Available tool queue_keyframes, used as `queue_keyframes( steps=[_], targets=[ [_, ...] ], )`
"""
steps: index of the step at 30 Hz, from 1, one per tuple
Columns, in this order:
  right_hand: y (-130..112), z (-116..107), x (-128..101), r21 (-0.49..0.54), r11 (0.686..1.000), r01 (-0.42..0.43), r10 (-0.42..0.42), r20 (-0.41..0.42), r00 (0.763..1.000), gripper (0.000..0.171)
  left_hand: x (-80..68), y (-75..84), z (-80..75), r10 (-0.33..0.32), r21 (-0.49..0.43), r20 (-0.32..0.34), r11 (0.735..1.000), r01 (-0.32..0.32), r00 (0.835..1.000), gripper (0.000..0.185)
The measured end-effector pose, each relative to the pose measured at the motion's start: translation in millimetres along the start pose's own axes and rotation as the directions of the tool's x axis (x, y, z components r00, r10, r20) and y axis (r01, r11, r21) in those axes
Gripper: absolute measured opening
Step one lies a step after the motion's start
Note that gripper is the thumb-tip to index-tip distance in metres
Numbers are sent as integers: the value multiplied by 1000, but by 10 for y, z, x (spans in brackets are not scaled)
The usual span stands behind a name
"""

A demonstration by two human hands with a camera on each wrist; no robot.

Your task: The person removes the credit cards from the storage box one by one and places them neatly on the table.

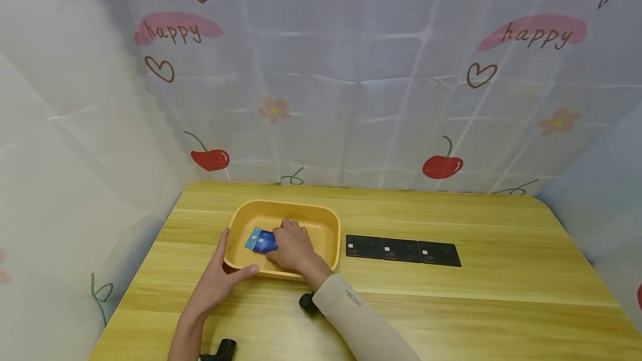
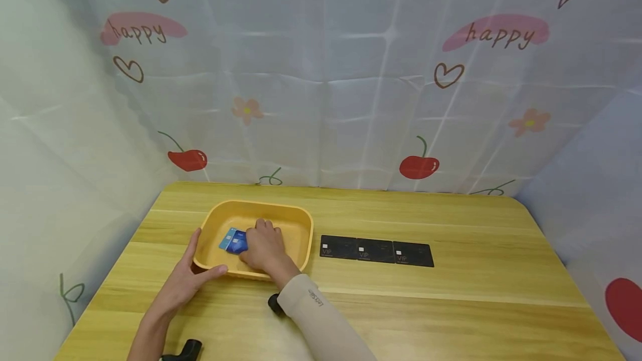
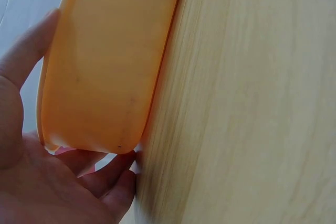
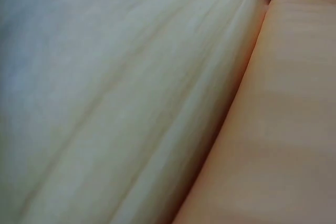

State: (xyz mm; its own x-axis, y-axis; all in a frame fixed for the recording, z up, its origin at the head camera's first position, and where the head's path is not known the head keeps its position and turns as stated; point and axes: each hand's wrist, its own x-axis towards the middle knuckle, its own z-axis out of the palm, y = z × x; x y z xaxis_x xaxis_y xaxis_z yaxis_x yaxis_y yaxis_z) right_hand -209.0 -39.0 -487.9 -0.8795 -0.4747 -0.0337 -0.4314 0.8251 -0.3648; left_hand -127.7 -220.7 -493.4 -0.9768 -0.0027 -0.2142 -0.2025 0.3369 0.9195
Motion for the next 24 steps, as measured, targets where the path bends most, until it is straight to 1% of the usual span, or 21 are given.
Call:
queue_keyframes(
  steps=[7,16,24],
  targets=[
    [12,-8,-1,32,999,9,-9,-8,1000,42,2,4,1,5,-2,-1,1000,-5,1000,116],
    [40,-10,14,78,997,29,-27,-29,999,40,7,3,-5,-4,7,1,1000,4,1000,116],
    [40,-21,14,90,995,41,-37,-36,999,40,17,-12,-6,0,-10,7,1000,0,1000,116]
  ],
)
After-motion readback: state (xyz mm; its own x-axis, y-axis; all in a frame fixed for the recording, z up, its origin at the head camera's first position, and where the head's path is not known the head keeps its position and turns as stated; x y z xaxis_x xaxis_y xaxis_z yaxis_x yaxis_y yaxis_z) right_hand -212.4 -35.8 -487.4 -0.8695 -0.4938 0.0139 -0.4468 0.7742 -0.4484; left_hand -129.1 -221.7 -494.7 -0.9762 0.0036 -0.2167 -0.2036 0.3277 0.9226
